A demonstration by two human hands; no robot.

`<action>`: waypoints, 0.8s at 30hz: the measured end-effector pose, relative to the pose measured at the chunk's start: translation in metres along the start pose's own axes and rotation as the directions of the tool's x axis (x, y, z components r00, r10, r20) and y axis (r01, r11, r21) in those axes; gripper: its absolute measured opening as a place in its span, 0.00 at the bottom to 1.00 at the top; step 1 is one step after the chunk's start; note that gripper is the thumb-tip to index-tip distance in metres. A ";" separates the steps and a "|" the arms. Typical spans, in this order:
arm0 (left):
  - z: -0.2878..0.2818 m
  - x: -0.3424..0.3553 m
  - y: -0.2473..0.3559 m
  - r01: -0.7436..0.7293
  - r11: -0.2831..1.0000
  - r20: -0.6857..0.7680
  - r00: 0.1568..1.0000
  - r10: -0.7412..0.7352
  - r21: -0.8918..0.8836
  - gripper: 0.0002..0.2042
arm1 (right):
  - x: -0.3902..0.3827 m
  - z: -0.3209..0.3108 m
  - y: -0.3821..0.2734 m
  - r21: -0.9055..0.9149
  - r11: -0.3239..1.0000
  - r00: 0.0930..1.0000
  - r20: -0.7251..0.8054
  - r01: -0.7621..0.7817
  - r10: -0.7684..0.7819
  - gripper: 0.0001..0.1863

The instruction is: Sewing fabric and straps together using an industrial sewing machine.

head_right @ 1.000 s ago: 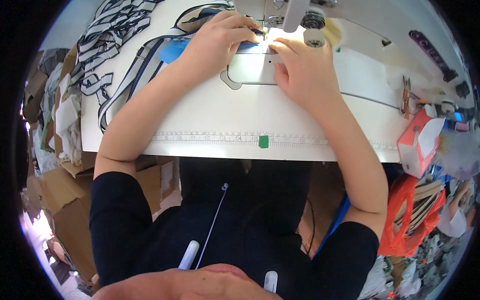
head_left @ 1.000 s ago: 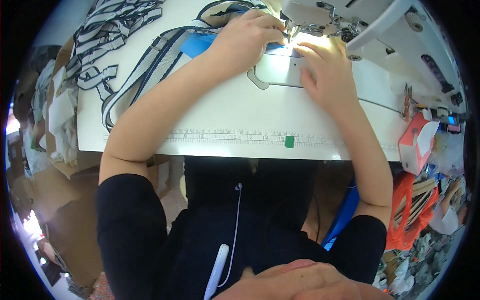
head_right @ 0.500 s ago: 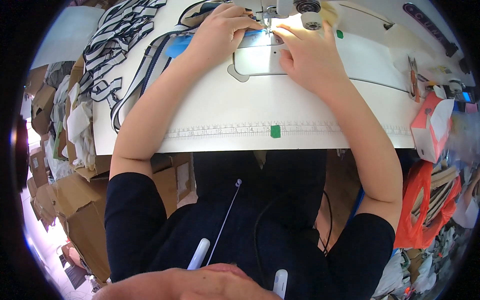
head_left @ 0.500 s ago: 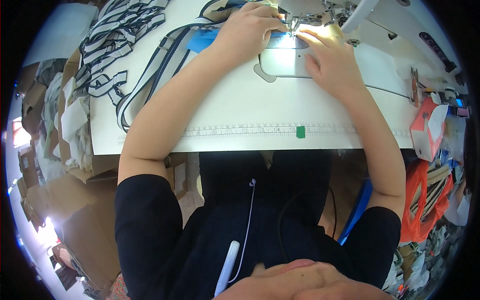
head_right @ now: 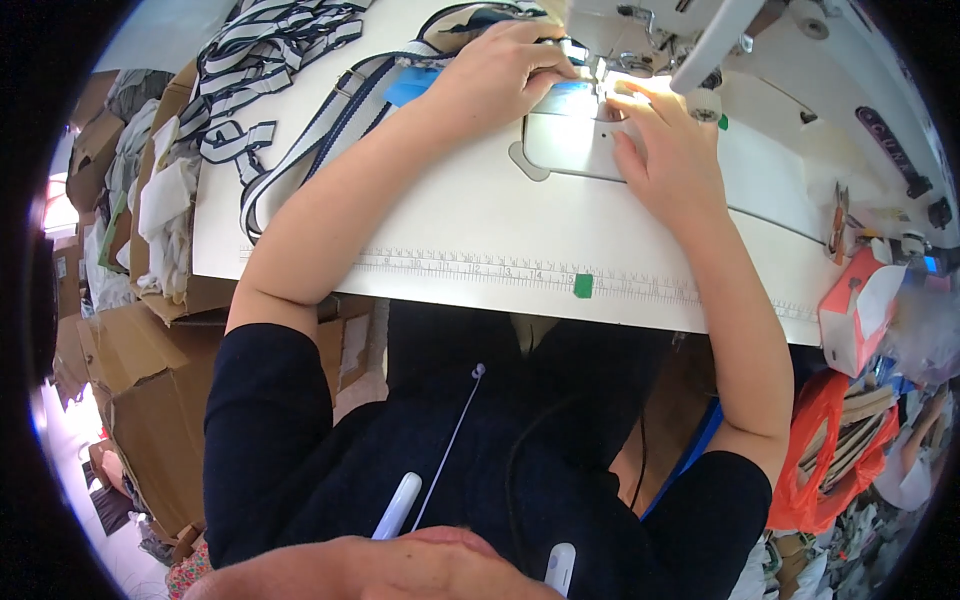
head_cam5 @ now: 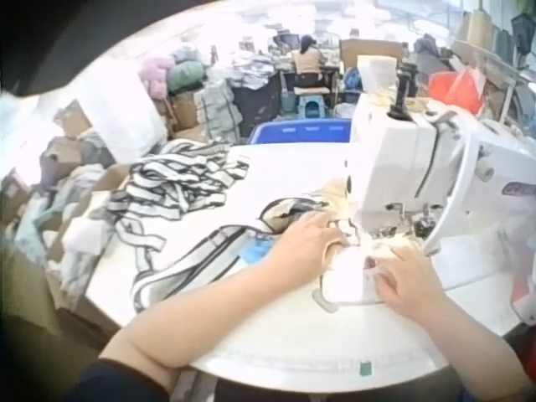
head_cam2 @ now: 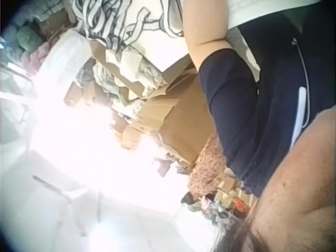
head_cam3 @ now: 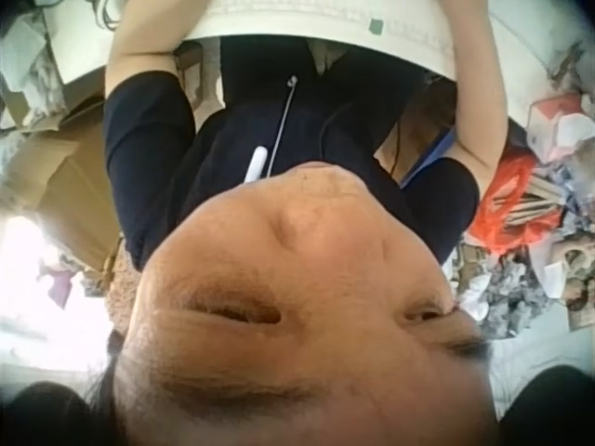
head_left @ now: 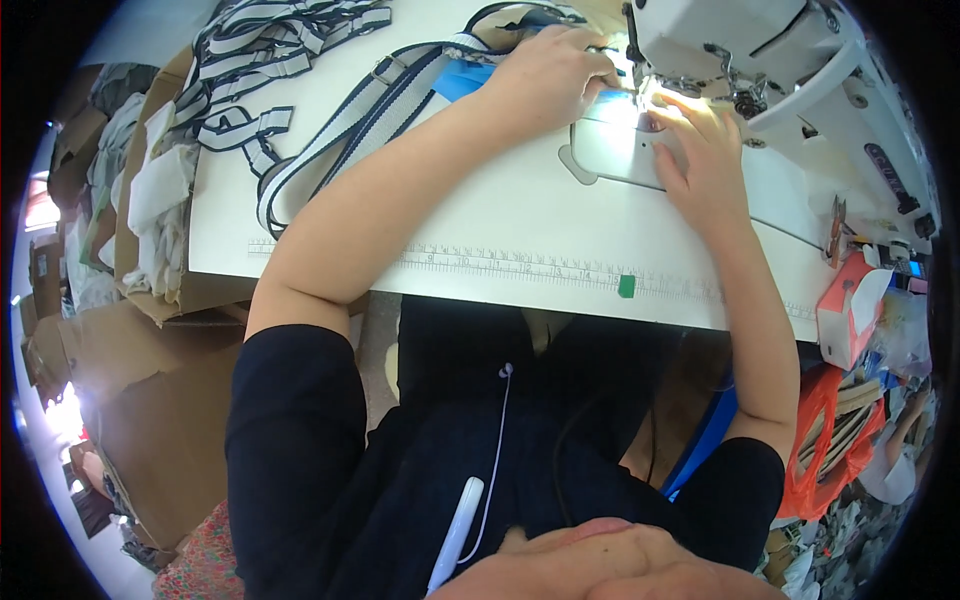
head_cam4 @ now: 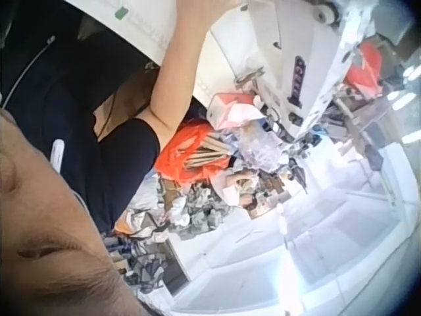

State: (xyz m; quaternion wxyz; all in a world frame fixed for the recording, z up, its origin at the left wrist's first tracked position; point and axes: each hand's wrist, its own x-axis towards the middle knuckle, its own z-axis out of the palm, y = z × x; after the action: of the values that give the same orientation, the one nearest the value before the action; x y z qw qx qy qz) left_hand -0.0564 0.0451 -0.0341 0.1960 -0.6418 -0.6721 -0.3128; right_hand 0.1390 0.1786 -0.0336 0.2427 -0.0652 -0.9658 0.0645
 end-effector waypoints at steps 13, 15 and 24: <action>-0.114 0.008 -0.061 0.283 0.736 0.482 0.604 -0.635 0.615 0.41 | 0.002 -0.005 -0.002 0.048 0.999 0.999 0.035 -0.020 0.019 0.16; -0.114 0.013 -0.075 0.260 0.776 0.615 0.489 -0.619 0.575 0.36 | 0.003 -0.003 -0.004 0.035 0.999 0.999 0.047 -0.005 0.004 0.16; -0.097 0.185 -0.079 0.395 0.907 -0.071 0.910 -0.408 -0.145 0.52 | -0.012 -0.010 0.014 -0.022 0.999 0.999 -0.010 0.046 -0.046 0.11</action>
State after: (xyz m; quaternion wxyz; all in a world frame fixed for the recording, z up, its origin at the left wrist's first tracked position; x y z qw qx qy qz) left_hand -0.1665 0.1183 0.1464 0.1193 -0.4847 -0.7578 -0.4203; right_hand 0.1557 0.1917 -0.0331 0.2483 -0.0458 -0.9664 0.0482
